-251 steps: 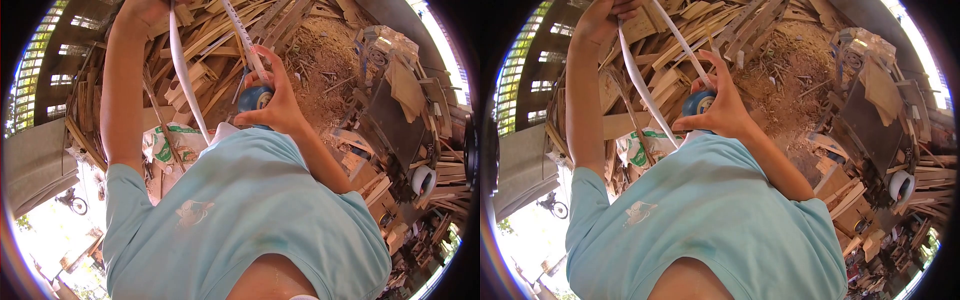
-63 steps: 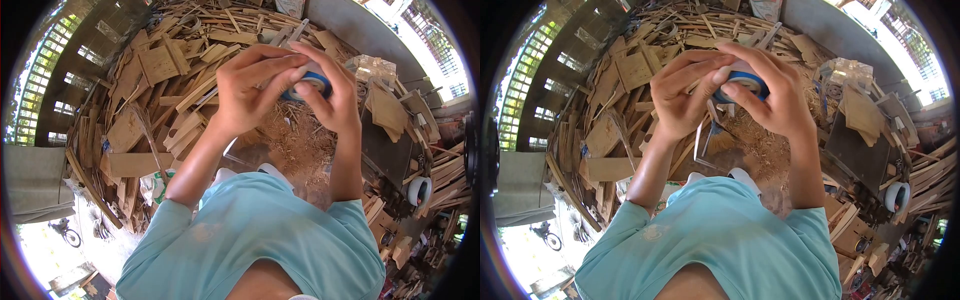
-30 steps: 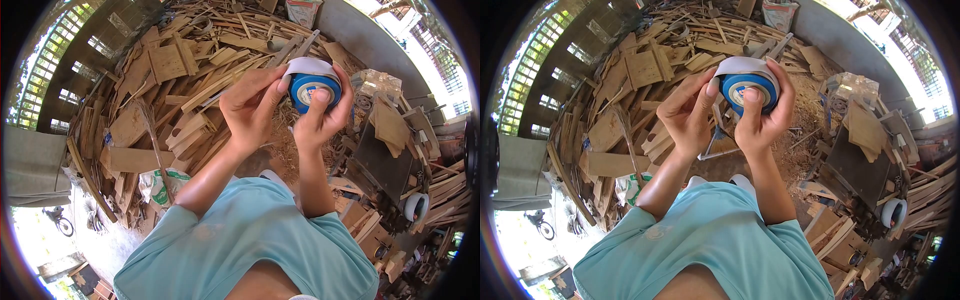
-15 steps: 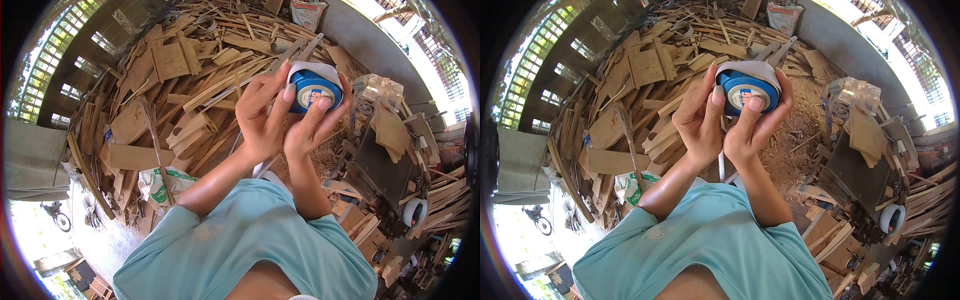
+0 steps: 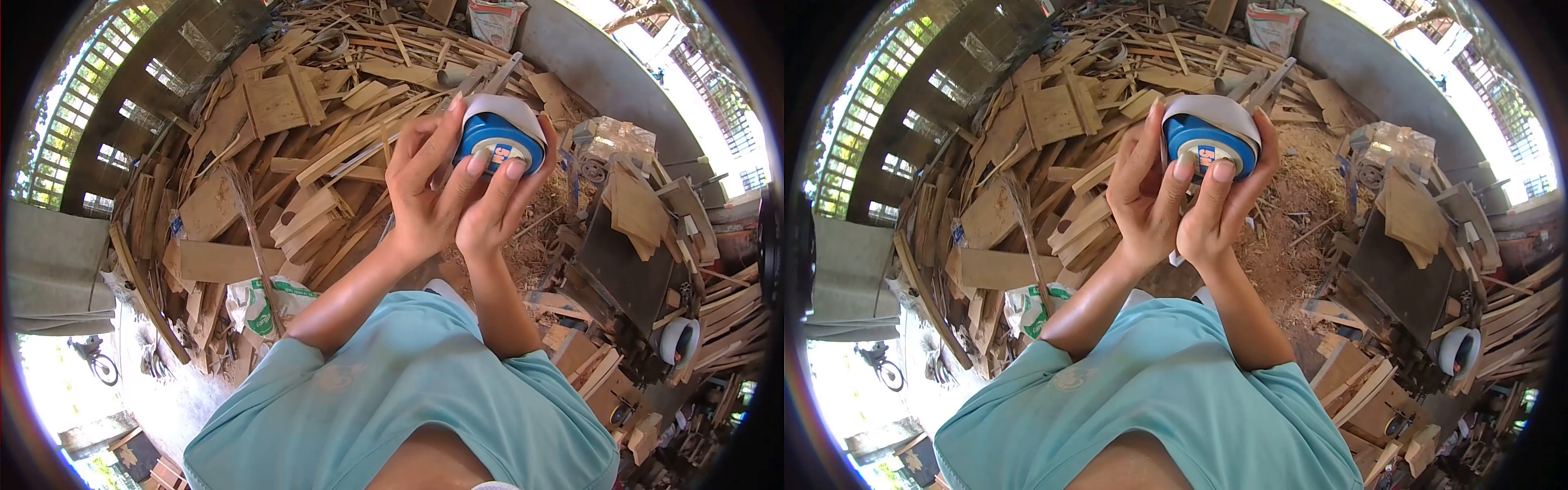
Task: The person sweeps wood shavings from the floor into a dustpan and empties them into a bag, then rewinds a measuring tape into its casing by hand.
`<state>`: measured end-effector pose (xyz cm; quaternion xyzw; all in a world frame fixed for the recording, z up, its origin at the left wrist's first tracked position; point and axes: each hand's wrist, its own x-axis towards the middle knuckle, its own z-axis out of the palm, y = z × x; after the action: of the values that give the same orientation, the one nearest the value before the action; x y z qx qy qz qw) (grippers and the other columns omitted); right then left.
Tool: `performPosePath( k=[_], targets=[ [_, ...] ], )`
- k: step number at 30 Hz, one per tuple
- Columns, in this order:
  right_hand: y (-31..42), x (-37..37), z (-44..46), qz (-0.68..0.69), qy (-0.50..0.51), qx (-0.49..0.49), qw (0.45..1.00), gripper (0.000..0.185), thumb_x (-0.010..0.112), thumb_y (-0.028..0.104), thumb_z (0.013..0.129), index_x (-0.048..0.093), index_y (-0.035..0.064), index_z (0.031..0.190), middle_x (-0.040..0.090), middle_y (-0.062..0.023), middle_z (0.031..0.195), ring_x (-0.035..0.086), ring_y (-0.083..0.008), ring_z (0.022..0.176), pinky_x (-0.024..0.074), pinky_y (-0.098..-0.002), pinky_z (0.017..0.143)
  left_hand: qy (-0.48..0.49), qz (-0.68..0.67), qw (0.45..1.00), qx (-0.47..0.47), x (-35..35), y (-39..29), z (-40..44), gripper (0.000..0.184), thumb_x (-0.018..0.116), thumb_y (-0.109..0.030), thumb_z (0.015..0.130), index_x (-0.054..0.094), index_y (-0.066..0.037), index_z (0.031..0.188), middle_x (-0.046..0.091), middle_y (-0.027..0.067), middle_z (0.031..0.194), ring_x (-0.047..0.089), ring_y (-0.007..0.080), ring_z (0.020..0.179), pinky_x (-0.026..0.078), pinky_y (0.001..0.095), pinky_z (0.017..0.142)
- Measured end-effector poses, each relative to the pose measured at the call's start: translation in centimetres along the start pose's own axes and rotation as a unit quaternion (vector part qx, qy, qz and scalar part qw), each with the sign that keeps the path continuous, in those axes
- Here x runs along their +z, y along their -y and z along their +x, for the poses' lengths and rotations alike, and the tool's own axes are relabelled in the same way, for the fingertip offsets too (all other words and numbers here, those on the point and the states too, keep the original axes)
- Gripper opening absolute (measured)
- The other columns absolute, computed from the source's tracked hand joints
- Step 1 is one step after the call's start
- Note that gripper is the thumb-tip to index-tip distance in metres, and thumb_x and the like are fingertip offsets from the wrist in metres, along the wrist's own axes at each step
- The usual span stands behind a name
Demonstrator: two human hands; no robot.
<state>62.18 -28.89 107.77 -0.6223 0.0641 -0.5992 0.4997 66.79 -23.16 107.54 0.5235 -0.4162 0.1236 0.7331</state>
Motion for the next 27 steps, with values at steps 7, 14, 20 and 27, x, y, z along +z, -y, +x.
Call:
performPosePath(
  k=[7,14,20,27],
  targets=[
    [-1.2,-0.7,-0.4,0.032,0.042,0.043,0.998,0.065,0.036,0.044,0.099,0.019,-0.0033,0.140,0.034,-0.0214,0.133,0.043,-0.0277,0.118,0.0392,-0.0400,0.097,0.034,-0.032,0.997,-0.067,-0.8,0.4,0.5,0.051,0.069,-0.009,0.084,0.052,-0.002,0.132,0.059,0.0103,0.098,0.056,0.0160,0.086,0.046,0.0276,0.075],
    [-0.4,-4.9,5.0,0.020,0.223,-0.030,0.974,0.064,0.052,0.041,0.094,0.033,0.0005,0.139,0.047,-0.0188,0.132,0.058,-0.0270,0.107,0.0493,-0.0367,0.089,0.245,0.088,0.965,-0.016,-3.7,-1.2,3.4,0.047,0.075,-0.006,0.076,0.063,-0.006,0.122,0.061,0.0082,0.093,0.055,0.0144,0.079,0.047,0.0267,0.070],
    [-1.2,-5.9,3.7,-0.031,0.221,-0.061,0.973,0.033,0.059,0.021,0.091,0.063,-0.0013,0.115,0.069,-0.0135,0.099,0.067,-0.0179,0.085,0.0518,-0.0285,0.074,0.265,0.080,0.961,-0.014,-2.9,-1.5,3.5,0.049,0.080,-0.007,0.069,0.067,-0.005,0.116,0.065,0.0109,0.102,0.063,0.0202,0.094,0.053,0.0319,0.074],
    [-1.1,-6.7,2.4,-0.077,0.077,-0.066,0.992,0.023,0.059,0.016,0.093,0.066,-0.0020,0.106,0.069,-0.0127,0.100,0.064,-0.0142,0.083,0.0496,-0.0257,0.073,0.261,0.080,0.962,-0.014,-2.2,-0.6,2.1,0.053,0.078,-0.006,0.074,0.060,0.001,0.122,0.064,0.0174,0.110,0.062,0.0214,0.100,0.051,0.0295,0.083]
  ],
)
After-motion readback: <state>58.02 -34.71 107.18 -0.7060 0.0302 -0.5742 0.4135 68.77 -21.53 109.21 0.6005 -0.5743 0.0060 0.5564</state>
